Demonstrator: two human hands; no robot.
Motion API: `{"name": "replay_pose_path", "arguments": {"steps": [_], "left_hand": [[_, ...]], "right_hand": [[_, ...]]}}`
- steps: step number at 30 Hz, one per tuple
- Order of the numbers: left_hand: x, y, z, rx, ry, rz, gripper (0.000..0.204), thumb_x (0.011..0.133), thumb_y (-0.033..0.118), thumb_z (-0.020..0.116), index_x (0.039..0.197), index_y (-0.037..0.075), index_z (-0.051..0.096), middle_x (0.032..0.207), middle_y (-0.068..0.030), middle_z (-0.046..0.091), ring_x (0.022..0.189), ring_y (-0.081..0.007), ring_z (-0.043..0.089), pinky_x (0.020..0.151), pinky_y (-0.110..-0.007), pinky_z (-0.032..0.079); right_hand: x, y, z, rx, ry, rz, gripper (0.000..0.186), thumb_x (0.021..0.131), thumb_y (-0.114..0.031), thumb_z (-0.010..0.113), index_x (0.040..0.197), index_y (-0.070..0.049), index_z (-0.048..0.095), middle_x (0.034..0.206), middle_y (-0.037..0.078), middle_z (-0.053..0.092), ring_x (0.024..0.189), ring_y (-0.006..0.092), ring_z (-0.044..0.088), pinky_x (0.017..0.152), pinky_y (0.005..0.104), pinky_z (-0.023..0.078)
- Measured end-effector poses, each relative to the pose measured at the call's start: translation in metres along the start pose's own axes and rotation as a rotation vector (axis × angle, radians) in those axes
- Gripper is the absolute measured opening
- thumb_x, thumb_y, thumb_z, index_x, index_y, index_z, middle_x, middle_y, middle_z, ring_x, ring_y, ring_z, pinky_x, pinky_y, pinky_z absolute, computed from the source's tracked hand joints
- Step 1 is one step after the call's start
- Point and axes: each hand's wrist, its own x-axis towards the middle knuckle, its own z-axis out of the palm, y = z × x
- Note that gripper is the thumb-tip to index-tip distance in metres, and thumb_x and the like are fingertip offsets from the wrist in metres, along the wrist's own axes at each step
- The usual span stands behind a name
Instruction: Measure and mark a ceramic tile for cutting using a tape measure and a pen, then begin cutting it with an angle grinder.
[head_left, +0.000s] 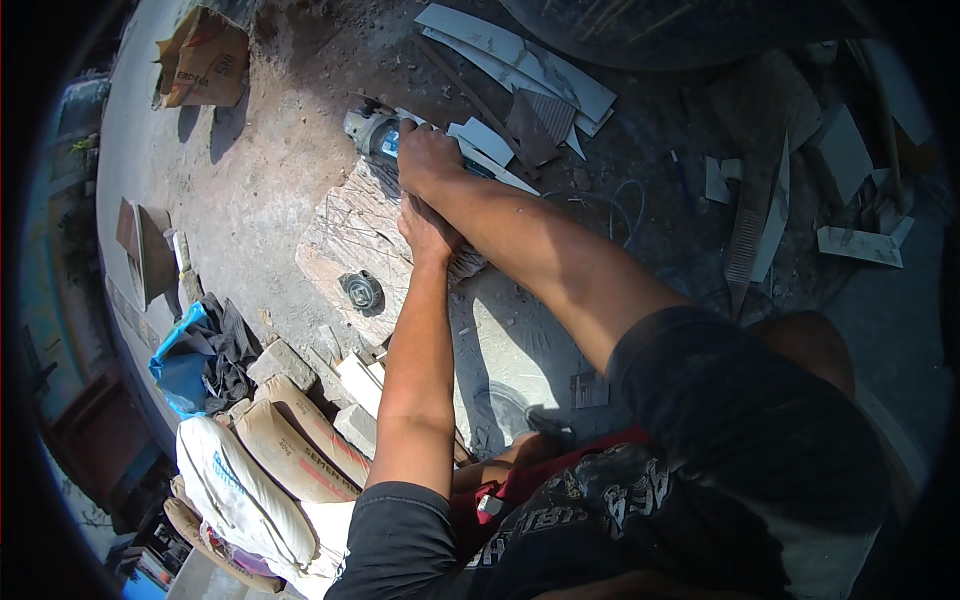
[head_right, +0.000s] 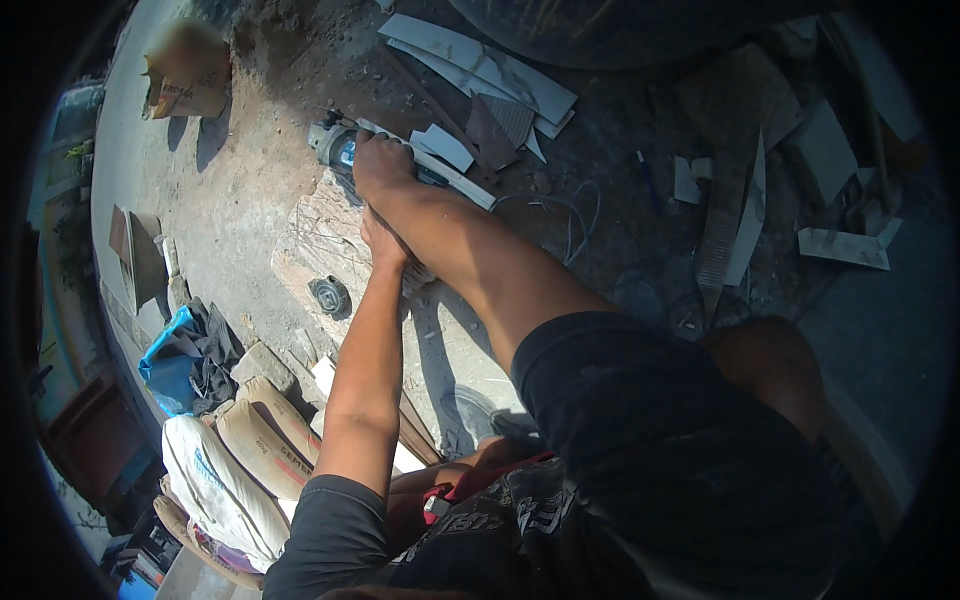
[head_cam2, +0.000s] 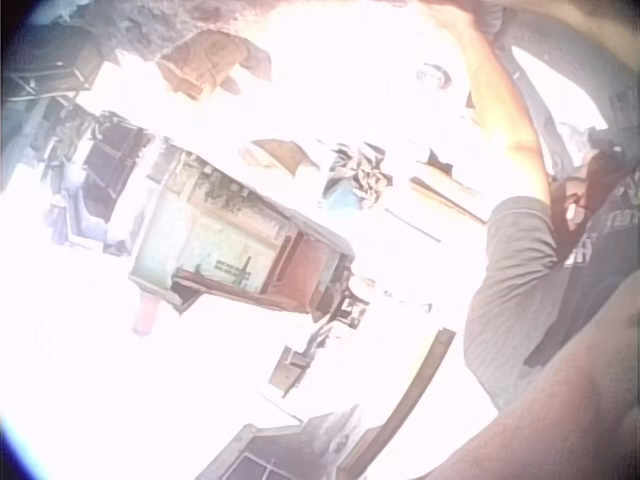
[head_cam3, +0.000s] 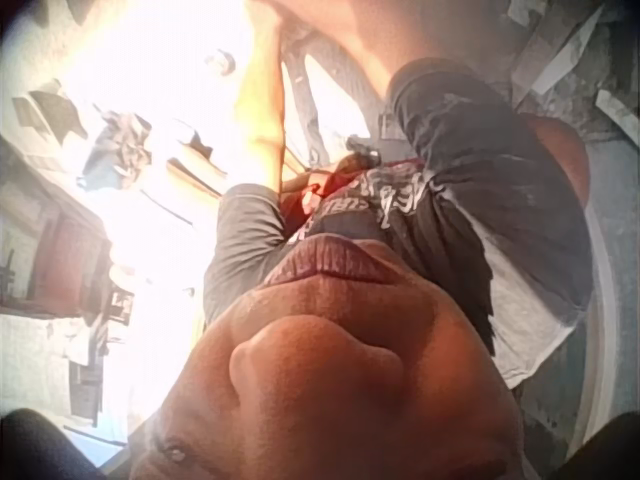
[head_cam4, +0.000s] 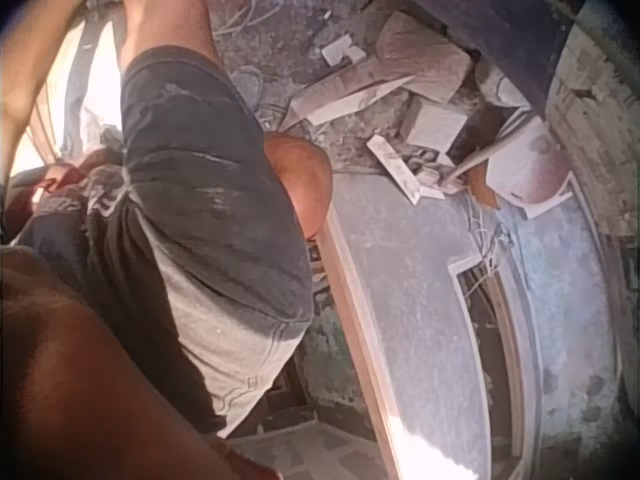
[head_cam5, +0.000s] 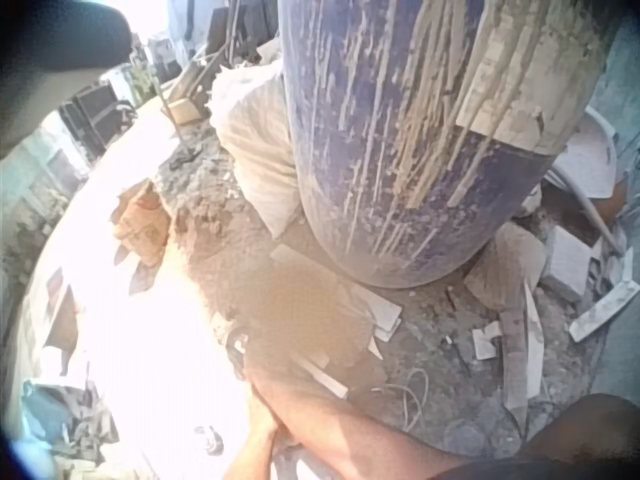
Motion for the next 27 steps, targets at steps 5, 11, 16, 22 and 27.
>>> {"name": "replay_pose_path", "arguments": {"steps": [5,11,16,22,27], "left_hand": [[-0.0013,0.0027,-0.0031,-0.026,-0.029,0.005,0.096,0.081,0.055,0.063,0.154,0.009,0.021,0.157,-0.0166,0.026,0.148,-0.0355,0.016,0.114,-0.056,0.019],[-0.0027,0.0051,-0.0050,-0.040,-0.013,0.005,0.096,0.081,0.055,0.064,0.154,0.009,0.022,0.157,-0.0160,0.026,0.148,-0.0355,0.016,0.114,-0.055,0.019],[-0.0010,0.0038,-0.0027,-0.007,-0.003,-0.012,0.098,0.080,0.055,0.065,0.154,0.008,0.022,0.157,-0.0163,0.027,0.148,-0.0355,0.017,0.114,-0.055,0.019],[-0.0017,0.0025,0.0008,-0.010,0.021,-0.018,0.100,0.079,0.056,0.067,0.153,0.007,0.021,0.157,-0.0166,0.028,0.148,-0.0357,0.018,0.114,-0.054,0.020],[-0.0042,0.0048,-0.0012,-0.010,0.031,-0.025,0.101,0.078,0.056,0.068,0.153,0.007,0.022,0.157,-0.0162,0.028,0.148,-0.0364,0.018,0.114,-0.054,0.020]], "right_hand": [[-0.0006,0.0003,0.0006,0.001,0.010,0.000,0.057,0.076,-0.016,0.074,0.124,0.001,0.049,0.112,0.022,0.064,0.102,0.0328,0.068,0.084,0.0415,0.056],[-0.0015,0.0009,0.0008,0.004,0.021,-0.006,0.057,0.075,-0.015,0.075,0.124,0.001,0.049,0.112,0.022,0.064,0.102,0.0336,0.068,0.084,0.0413,0.056],[-0.0032,0.0012,0.0006,-0.006,0.016,0.012,0.060,0.074,-0.017,0.077,0.124,0.002,0.049,0.112,0.023,0.064,0.102,0.0348,0.068,0.084,0.0420,0.056],[-0.0069,0.0034,-0.0005,-0.007,0.017,-0.001,0.059,0.074,-0.016,0.076,0.123,0.002,0.048,0.112,0.024,0.063,0.102,0.0354,0.068,0.085,0.0423,0.056],[-0.0072,0.0036,-0.0007,0.007,0.014,-0.006,0.061,0.073,-0.017,0.078,0.123,0.002,0.048,0.111,0.023,0.063,0.102,0.0356,0.068,0.085,0.0422,0.056]]}}
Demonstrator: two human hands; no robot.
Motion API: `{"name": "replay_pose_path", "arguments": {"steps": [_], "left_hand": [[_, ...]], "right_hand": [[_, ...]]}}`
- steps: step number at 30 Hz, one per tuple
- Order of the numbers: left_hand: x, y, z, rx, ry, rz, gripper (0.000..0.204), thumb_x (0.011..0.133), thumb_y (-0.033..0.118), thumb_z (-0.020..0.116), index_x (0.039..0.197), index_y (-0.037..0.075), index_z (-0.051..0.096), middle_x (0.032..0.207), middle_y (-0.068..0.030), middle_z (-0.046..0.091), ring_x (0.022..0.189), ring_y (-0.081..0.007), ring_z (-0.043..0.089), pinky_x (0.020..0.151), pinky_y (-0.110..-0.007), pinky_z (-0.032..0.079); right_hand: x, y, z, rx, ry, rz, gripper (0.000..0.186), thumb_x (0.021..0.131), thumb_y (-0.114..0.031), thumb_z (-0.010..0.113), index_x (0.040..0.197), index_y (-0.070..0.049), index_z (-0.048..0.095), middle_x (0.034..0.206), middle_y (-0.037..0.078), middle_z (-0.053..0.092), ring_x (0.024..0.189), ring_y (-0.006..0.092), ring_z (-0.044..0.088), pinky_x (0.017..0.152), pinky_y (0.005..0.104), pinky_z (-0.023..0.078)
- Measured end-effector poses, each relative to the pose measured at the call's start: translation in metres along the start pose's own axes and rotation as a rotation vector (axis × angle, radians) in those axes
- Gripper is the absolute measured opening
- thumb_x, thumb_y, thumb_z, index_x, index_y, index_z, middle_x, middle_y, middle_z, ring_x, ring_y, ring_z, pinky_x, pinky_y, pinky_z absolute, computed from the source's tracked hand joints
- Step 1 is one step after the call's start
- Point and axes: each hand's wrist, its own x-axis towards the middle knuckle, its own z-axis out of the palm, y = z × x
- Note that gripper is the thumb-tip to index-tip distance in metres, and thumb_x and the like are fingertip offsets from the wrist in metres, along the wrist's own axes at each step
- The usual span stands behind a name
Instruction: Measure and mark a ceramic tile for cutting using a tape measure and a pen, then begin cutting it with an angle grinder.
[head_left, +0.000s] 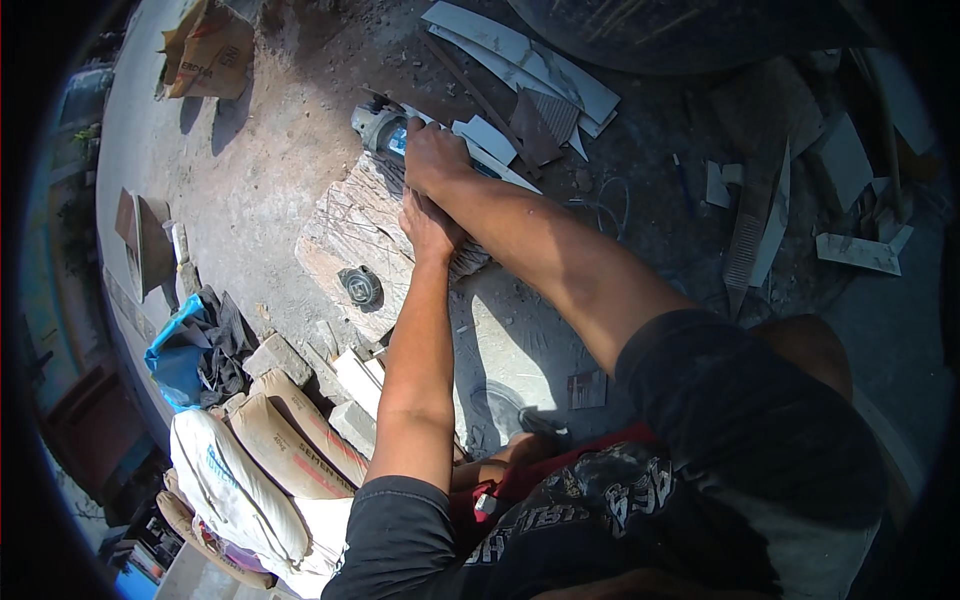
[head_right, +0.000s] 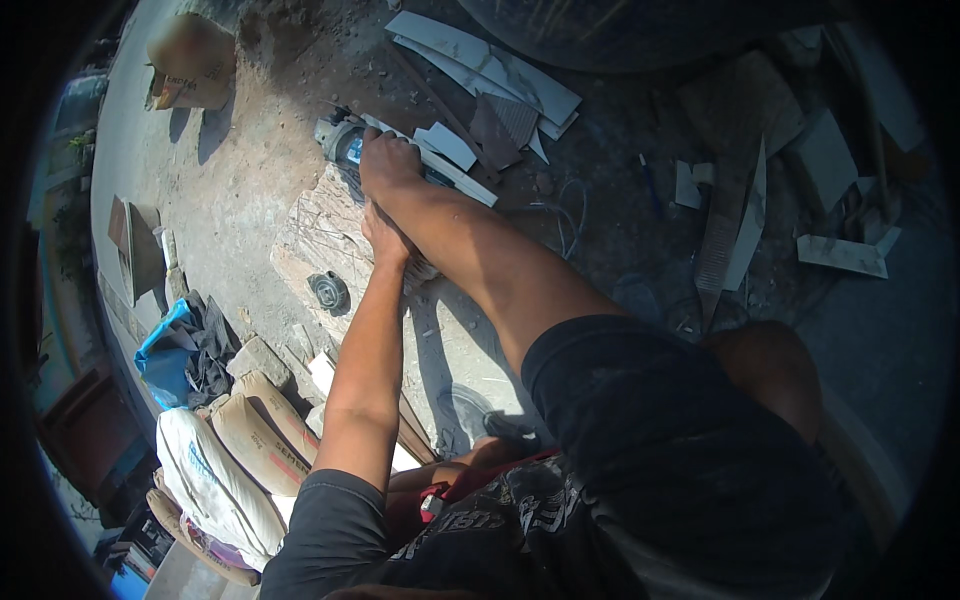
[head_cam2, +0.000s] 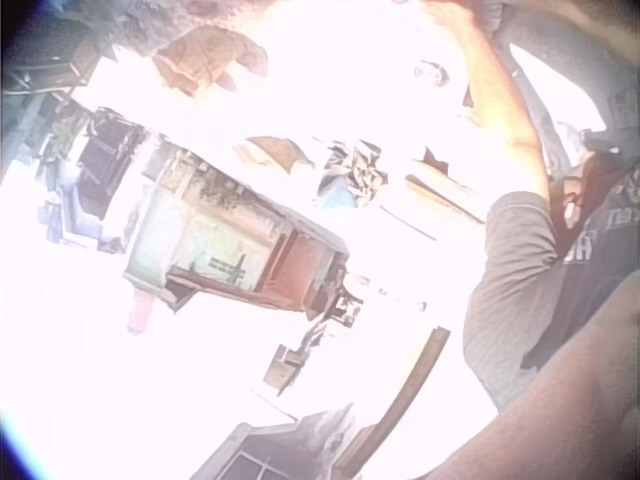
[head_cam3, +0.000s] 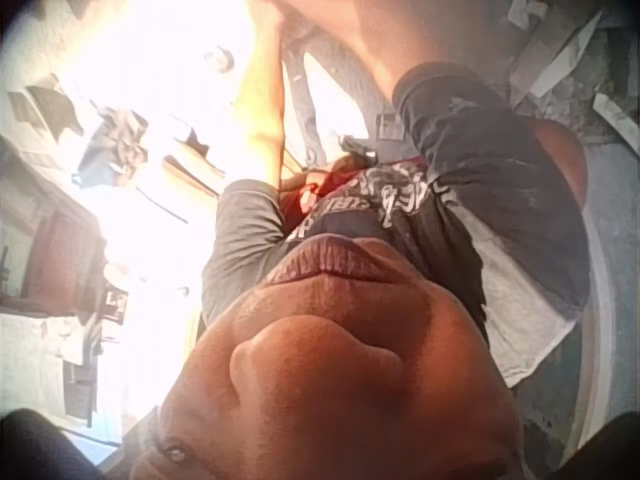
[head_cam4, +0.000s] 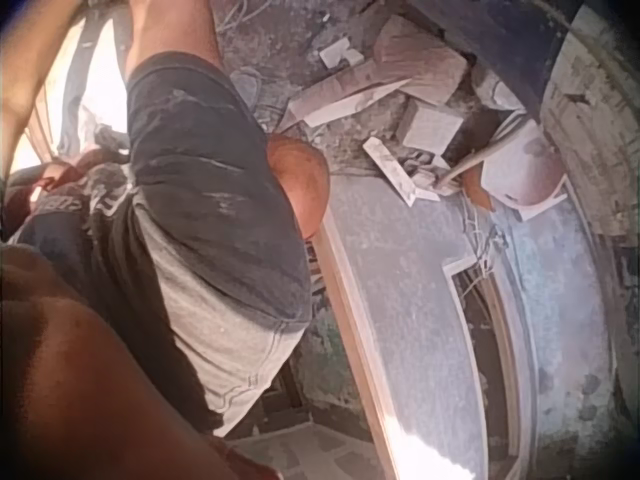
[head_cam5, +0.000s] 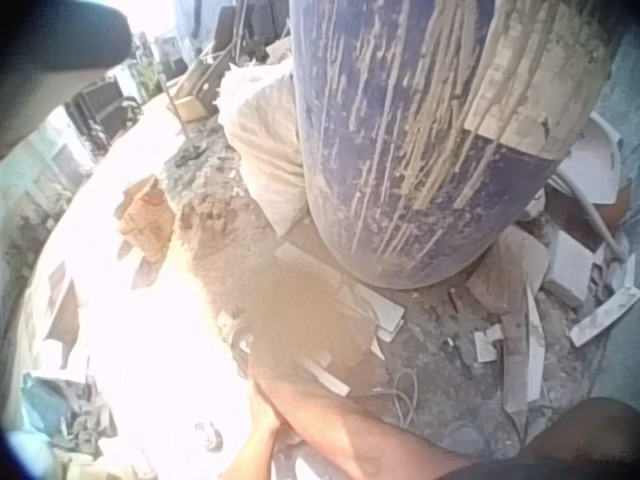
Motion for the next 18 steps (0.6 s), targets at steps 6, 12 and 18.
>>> {"name": "replay_pose_path", "arguments": {"steps": [6,12,18], "left_hand": [[0.0004,-0.0006,0.0016,-0.012,-0.023,-0.005,0.101,0.077,0.055,0.069,0.153,0.008,0.022,0.156,-0.0155,0.029,0.148,-0.0378,0.018,0.113,-0.056,0.020],[-0.0017,-0.0029,0.0038,-0.004,0.014,0.018,0.101,0.078,0.054,0.069,0.154,0.008,0.021,0.156,-0.0149,0.029,0.148,-0.0380,0.016,0.112,-0.056,0.019],[0.0005,-0.0013,0.0024,0.016,-0.025,0.004,0.100,0.077,0.054,0.069,0.154,0.009,0.022,0.157,-0.0149,0.028,0.148,-0.0373,0.016,0.113,-0.056,0.019]], "right_hand": [[0.0009,0.0012,0.0016,0.007,-0.007,0.003,0.064,0.071,-0.019,0.081,0.122,0.002,0.049,0.112,0.023,0.063,0.103,0.0354,0.068,0.085,0.0417,0.056],[-0.0005,0.0020,0.0020,-0.004,-0.002,-0.003,0.065,0.071,-0.021,0.082,0.122,0.003,0.048,0.112,0.024,0.063,0.103,0.0354,0.067,0.086,0.0414,0.056],[-0.0025,0.0019,0.0023,-0.012,-0.006,0.004,0.065,0.073,-0.022,0.081,0.122,0.004,0.048,0.114,0.025,0.063,0.104,0.0357,0.067,0.087,0.0409,0.056]]}}
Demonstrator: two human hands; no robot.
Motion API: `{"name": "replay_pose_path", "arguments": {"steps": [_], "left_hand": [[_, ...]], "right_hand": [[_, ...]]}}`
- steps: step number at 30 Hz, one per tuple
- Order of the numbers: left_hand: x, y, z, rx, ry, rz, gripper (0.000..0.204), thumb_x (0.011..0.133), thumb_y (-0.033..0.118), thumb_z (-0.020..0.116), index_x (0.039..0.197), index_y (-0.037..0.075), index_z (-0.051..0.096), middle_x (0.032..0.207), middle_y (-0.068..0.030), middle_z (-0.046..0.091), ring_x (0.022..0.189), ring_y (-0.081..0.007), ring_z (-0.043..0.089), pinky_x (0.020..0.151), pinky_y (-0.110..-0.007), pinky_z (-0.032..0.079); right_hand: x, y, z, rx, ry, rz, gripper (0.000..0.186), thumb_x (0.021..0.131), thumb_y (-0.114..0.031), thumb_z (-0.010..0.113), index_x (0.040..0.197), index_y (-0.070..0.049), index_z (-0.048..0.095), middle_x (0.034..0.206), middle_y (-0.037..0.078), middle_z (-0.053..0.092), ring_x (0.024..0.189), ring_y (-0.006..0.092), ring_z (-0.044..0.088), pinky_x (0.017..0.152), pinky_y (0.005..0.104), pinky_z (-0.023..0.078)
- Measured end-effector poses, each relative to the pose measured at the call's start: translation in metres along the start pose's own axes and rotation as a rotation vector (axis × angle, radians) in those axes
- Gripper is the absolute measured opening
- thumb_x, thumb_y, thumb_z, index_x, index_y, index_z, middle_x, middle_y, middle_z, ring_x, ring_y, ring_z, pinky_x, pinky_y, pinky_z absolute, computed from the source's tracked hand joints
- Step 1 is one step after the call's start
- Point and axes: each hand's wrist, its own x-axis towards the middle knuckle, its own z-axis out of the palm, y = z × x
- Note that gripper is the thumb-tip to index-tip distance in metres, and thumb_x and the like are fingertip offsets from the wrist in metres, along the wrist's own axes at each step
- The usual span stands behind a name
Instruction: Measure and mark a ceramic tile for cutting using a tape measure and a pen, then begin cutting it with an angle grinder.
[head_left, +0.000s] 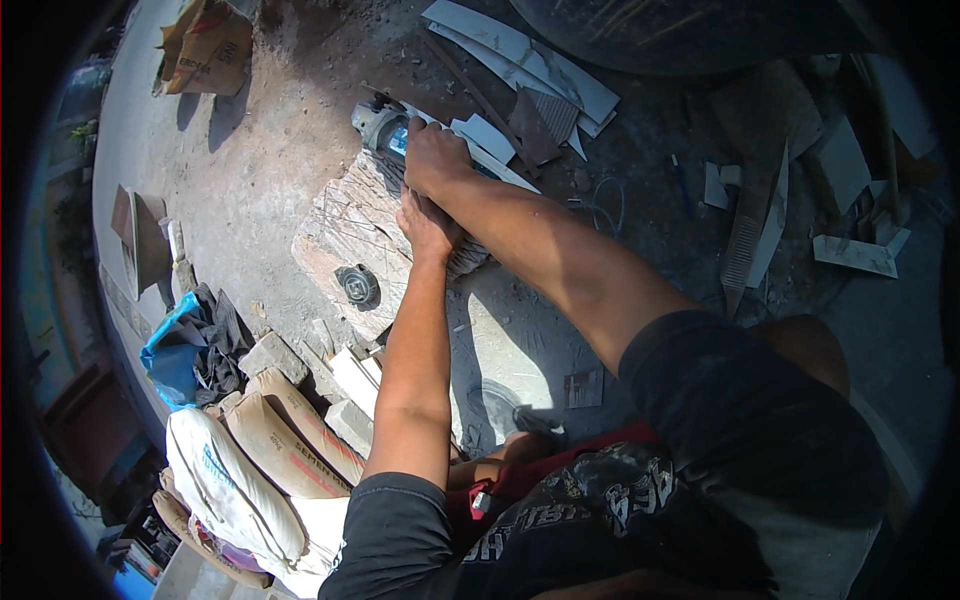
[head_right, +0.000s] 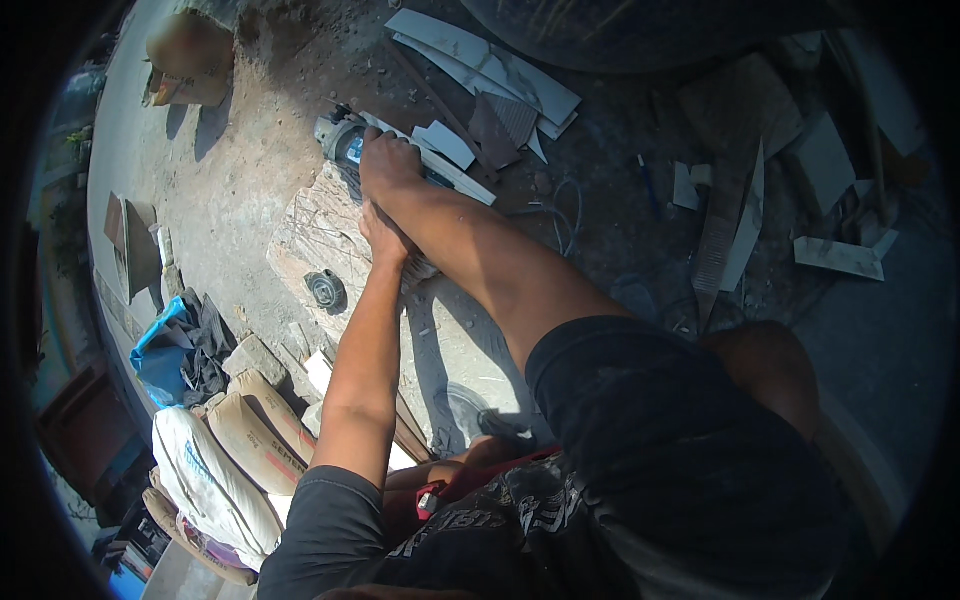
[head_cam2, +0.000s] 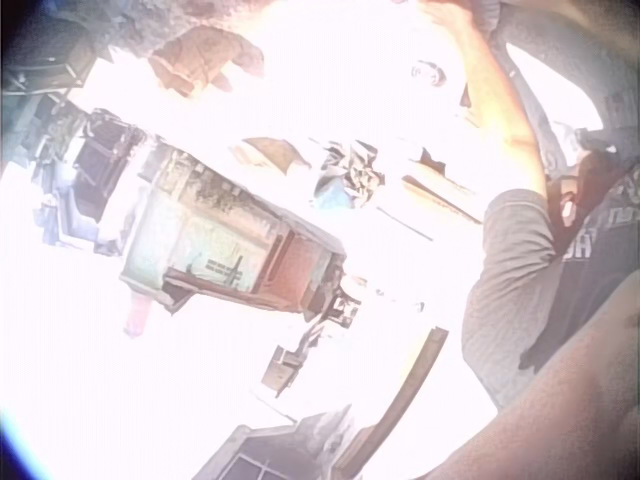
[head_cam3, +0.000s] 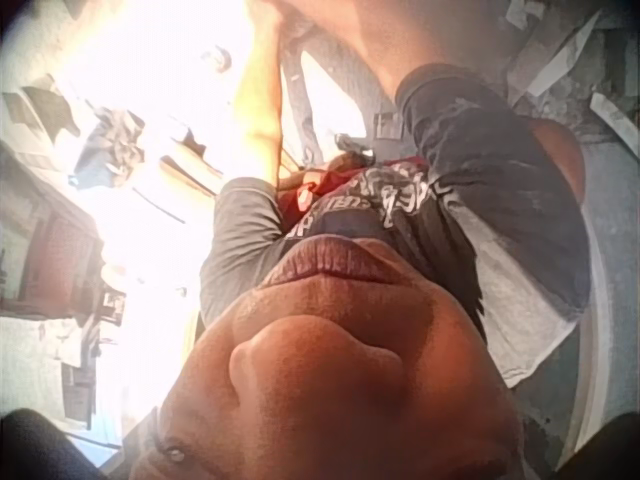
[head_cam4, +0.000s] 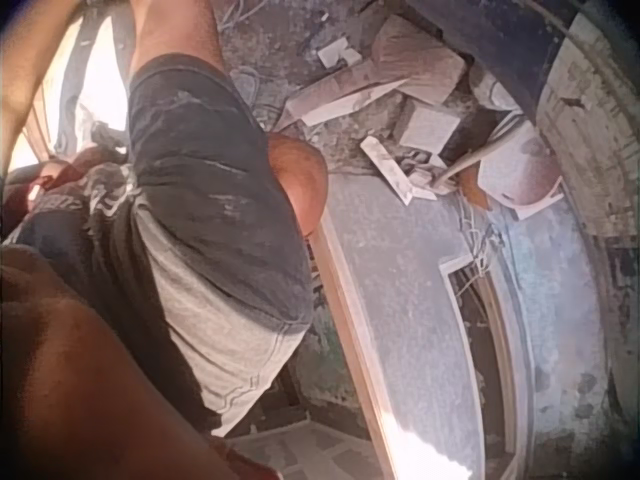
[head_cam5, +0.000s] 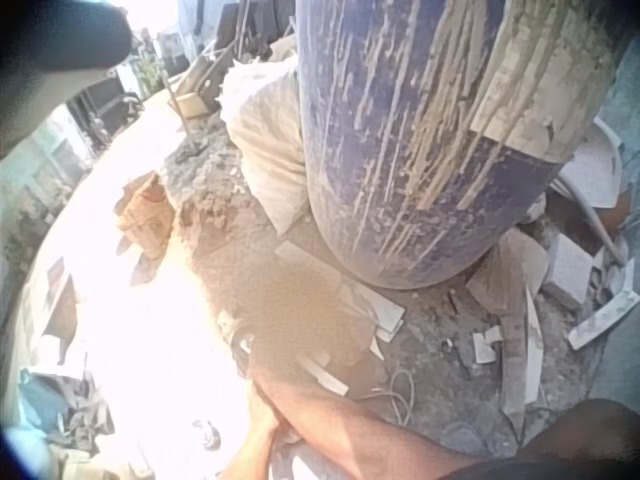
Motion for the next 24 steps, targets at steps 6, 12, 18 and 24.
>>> {"name": "replay_pose_path", "arguments": {"steps": [6,12,18,24], "left_hand": [[0.001,-0.005,0.005,0.024,-0.027,-0.013,0.100,0.078,0.054,0.068,0.154,0.009,0.022,0.158,-0.0154,0.026,0.149,-0.0367,0.016,0.113,-0.056,0.018],[-0.001,-0.007,0.009,0.002,-0.004,-0.022,0.097,0.081,0.053,0.065,0.154,0.007,0.021,0.158,-0.0169,0.023,0.148,-0.0366,0.016,0.114,-0.055,0.016],[-0.002,-0.006,0.008,-0.022,0.018,-0.024,0.092,0.083,0.050,0.064,0.153,0.007,0.023,0.158,-0.0160,0.024,0.147,-0.0364,0.017,0.113,-0.055,0.016],[-0.002,-0.009,0.012,-0.030,0.055,0.009,0.091,0.081,0.049,0.066,0.151,0.007,0.026,0.156,-0.0147,0.028,0.146,-0.0351,0.019,0.112,-0.056,0.017]], "right_hand": [[-0.002,0.001,0.000,0.001,-0.007,0.004,0.065,0.074,-0.023,0.080,0.123,0.004,0.047,0.115,0.025,0.062,0.105,0.0359,0.067,0.087,0.0412,0.056],[-0.005,0.002,-0.001,0.016,-0.007,0.008,0.064,0.074,-0.022,0.080,0.123,0.004,0.047,0.115,0.025,0.062,0.105,0.0362,0.067,0.088,0.0415,0.055],[-0.009,0.004,-0.003,0.024,-0.004,-0.001,0.062,0.075,-0.021,0.078,0.123,0.004,0.047,0.115,0.025,0.062,0.105,0.0367,0.067,0.089,0.0419,0.055],[-0.011,0.004,-0.005,0.020,-0.017,0.000,0.061,0.076,-0.020,0.077,0.123,0.004,0.047,0.115,0.025,0.063,0.105,0.0365,0.067,0.089,0.0421,0.055]]}}
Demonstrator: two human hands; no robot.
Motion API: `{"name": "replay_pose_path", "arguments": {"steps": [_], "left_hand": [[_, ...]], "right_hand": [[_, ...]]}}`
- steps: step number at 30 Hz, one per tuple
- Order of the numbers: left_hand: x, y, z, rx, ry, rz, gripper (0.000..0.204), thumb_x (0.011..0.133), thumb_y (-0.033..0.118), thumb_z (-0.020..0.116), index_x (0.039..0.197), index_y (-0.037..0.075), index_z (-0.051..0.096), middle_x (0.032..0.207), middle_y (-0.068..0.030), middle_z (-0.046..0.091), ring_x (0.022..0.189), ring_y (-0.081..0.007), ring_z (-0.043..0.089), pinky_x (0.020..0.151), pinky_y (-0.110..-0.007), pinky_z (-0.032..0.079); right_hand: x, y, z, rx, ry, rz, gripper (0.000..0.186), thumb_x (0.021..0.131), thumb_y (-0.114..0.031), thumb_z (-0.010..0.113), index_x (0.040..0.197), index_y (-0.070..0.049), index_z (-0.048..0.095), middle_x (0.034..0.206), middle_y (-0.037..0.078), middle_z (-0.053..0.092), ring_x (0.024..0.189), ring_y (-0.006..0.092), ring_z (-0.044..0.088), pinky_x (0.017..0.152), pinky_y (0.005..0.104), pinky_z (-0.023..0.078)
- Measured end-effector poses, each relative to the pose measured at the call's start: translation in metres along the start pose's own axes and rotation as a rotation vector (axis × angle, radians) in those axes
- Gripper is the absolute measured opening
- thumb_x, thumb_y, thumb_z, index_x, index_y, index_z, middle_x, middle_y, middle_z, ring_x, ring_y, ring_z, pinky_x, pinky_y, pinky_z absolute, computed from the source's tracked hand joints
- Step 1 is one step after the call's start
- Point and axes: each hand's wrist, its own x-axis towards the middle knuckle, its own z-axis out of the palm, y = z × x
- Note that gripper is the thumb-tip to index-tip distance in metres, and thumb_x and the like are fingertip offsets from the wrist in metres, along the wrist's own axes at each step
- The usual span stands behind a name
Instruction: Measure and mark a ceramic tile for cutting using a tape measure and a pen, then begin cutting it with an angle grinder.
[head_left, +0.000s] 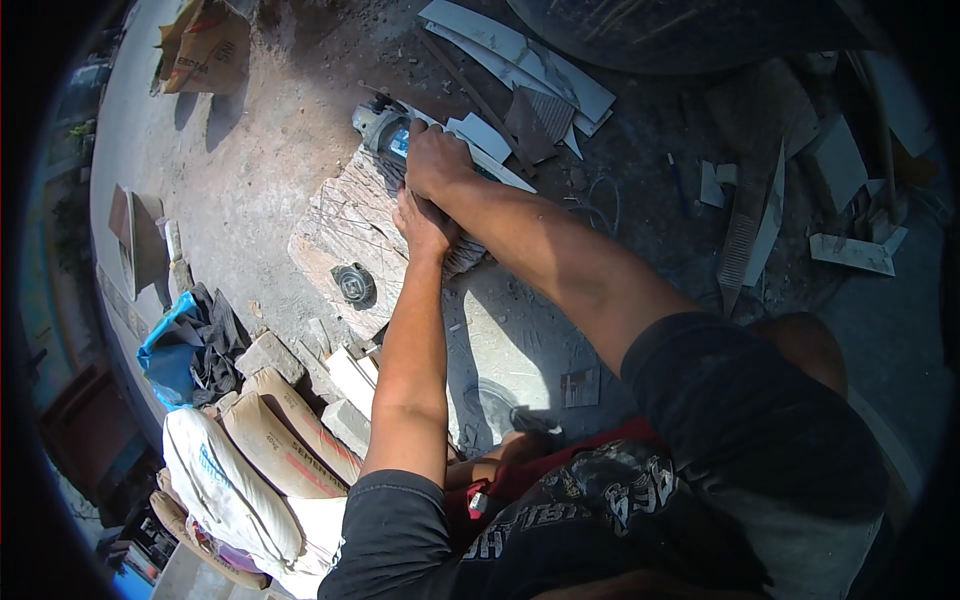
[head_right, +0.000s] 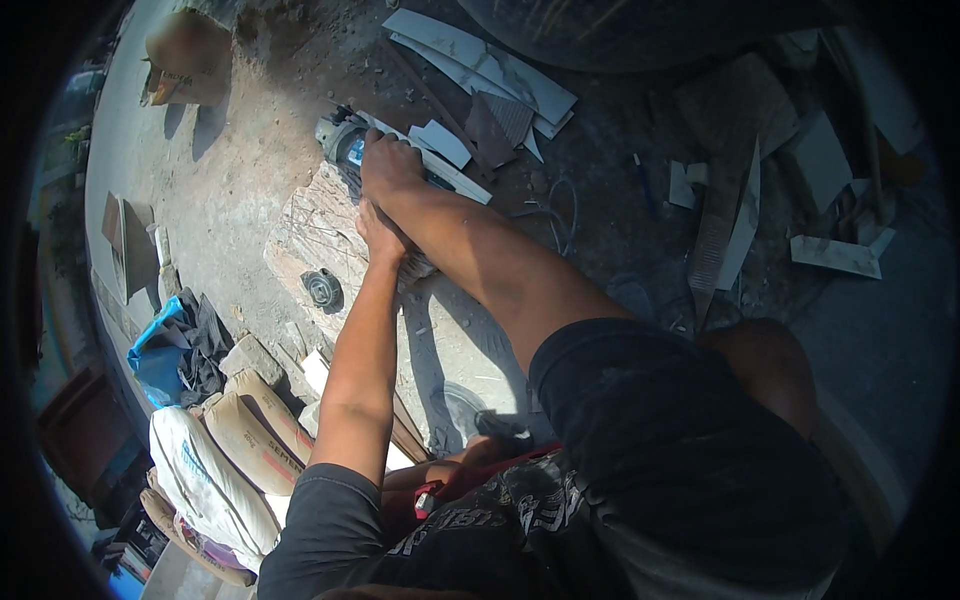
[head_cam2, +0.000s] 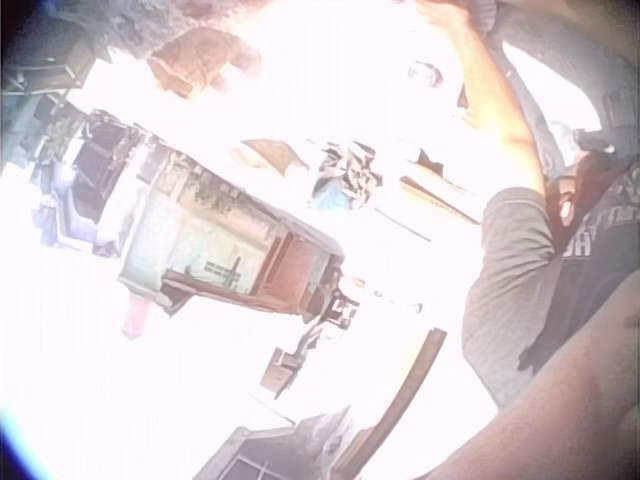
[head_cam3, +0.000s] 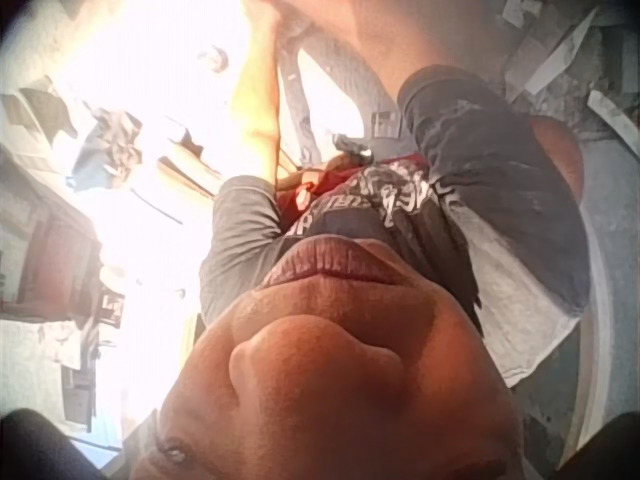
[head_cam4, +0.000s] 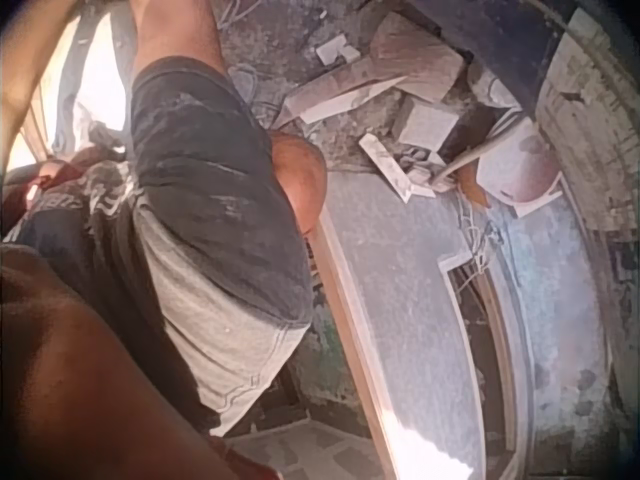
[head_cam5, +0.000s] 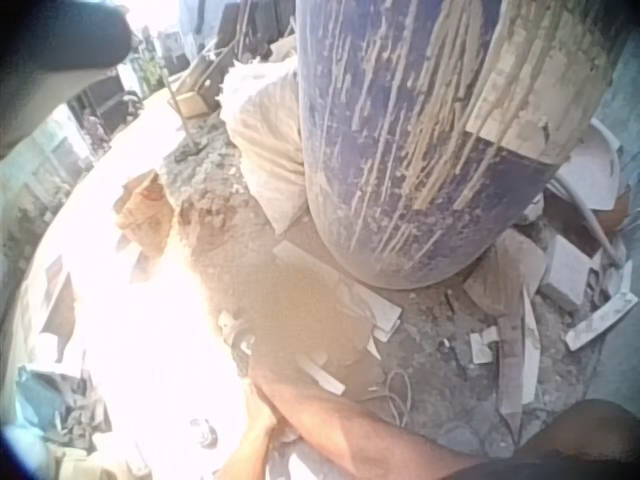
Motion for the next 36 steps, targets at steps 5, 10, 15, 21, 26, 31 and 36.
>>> {"name": "replay_pose_path", "arguments": {"steps": [5,10,15,21,26,31,36], "left_hand": [[0.000,-0.001,-0.001,-0.025,-0.021,-0.002,0.092,0.080,0.049,0.068,0.150,0.007,0.027,0.154,-0.0135,0.030,0.144,-0.0348,0.023,0.112,-0.057,0.017],[0.000,-0.001,-0.004,-0.028,-0.038,-0.001,0.091,0.079,0.049,0.068,0.150,0.008,0.027,0.153,-0.0129,0.031,0.143,-0.0348,0.024,0.112,-0.056,0.017],[0.001,-0.003,-0.001,-0.055,-0.031,-0.012,0.092,0.079,0.050,0.068,0.150,0.008,0.028,0.154,-0.0125,0.030,0.144,-0.0348,0.022,0.112,-0.055,0.017],[0.000,-0.007,0.003,0.014,-0.046,-0.001,0.093,0.078,0.050,0.068,0.151,0.009,0.027,0.155,-0.0122,0.029,0.145,-0.0353,0.022,0.112,-0.055,0.017],[-0.001,-0.007,0.000,-0.050,-0.053,0.005,0.095,0.078,0.052,0.068,0.152,0.010,0.025,0.156,-0.0126,0.028,0.147,-0.0359,0.018,0.113,-0.057,0.016],[-0.002,-0.004,-0.002,0.009,-0.074,-0.018,0.097,0.079,0.053,0.067,0.154,0.010,0.022,0.157,-0.0128,0.027,0.147,-0.0373,0.017,0.114,-0.057,0.013],[-0.004,-0.006,0.001,0.001,-0.046,0.004,0.094,0.082,0.052,0.064,0.154,0.010,0.022,0.157,-0.0138,0.026,0.147,-0.0383,0.017,0.115,-0.057,0.012]], "right_hand": [[-0.003,0.001,0.000,-0.002,0.015,-0.004,0.061,0.075,-0.019,0.076,0.123,0.005,0.048,0.115,0.026,0.063,0.105,0.0367,0.067,0.089,0.0419,0.055],[-0.004,0.002,0.001,-0.002,0.009,0.005,0.060,0.075,-0.018,0.075,0.123,0.005,0.047,0.115,0.026,0.062,0.106,0.0368,0.066,0.090,0.0415,0.055],[-0.006,0.002,0.001,-0.012,0.002,-0.004,0.060,0.075,-0.019,0.075,0.123,0.004,0.047,0.116,0.026,0.062,0.106,0.0367,0.066,0.090,0.0414,0.054],[-0.009,0.003,-0.002,-0.004,-0.007,0.001,0.059,0.076,-0.019,0.074,0.123,0.004,0.047,0.116,0.026,0.062,0.106,0.0366,0.066,0.090,0.0411,0.054],[-0.011,0.004,-0.003,-0.010,-0.002,-0.005,0.059,0.076,-0.020,0.074,0.123,0.003,0.047,0.116,0.026,0.062,0.106,0.0366,0.066,0.089,0.0411,0.055],[-0.012,0.005,-0.002,-0.014,-0.001,-0.004,0.063,0.075,-0.022,0.076,0.123,0.004,0.046,0.115,0.026,0.062,0.105,0.0369,0.066,0.088,0.0414,0.055],[-0.014,0.007,-0.002,-0.017,0.001,-0.021,0.065,0.075,-0.025,0.077,0.123,0.005,0.046,0.114,0.027,0.062,0.104,0.0376,0.066,0.088,0.0416,0.055]]}}
